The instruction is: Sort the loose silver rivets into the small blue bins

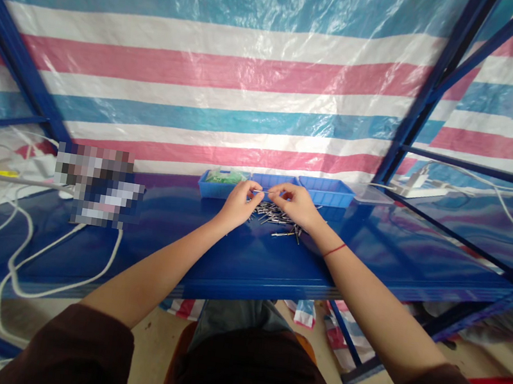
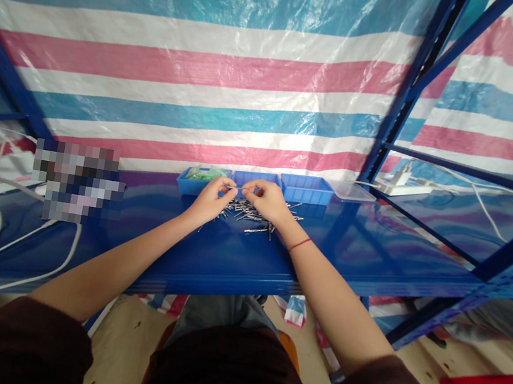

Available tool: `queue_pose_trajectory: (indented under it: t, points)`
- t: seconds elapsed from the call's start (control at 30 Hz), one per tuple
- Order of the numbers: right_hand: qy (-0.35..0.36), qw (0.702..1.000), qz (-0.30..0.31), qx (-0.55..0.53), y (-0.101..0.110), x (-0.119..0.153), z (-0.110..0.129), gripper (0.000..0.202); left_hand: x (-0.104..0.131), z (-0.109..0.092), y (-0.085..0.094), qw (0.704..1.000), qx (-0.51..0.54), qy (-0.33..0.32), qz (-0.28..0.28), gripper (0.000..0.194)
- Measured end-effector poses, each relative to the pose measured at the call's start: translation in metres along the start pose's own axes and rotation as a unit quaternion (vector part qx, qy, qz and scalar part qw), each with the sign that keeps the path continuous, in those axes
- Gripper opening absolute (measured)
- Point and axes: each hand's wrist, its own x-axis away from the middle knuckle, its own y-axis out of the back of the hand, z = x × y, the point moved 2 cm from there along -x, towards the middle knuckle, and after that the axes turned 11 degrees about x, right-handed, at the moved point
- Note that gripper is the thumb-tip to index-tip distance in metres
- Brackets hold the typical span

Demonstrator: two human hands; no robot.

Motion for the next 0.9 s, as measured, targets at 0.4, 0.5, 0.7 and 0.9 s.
queue_pose_trajectory:
  t: [0.4,0.5,0.7,0.9]
  points:
    - [-0.253,0.943,-0.148,-0.155,0.009,-0.006,-0.03,0.027,0.01,-0.013,-0.005,0.988,-0.065,-0.053,0.128,0.02]
    - [-0.312,0.909,-0.203,-0.188,0.02,-0.006,-0.04,0.034,0.018,-0.022,-0.01,0.966,-0.087,-0.08,0.229,0.026]
    - [-0.325,0.906,-0.152,-0.226,0.022,-0.004,-0.034,0.045,0.024,-0.021,-0.017,0.937,-0.123,-0.108,0.309,0.025]
    - [-0.268,0.939,-0.109,-0.183,0.017,-0.004,-0.025,0.038,0.024,-0.021,-0.017,0.931,-0.167,-0.125,0.299,0.018]
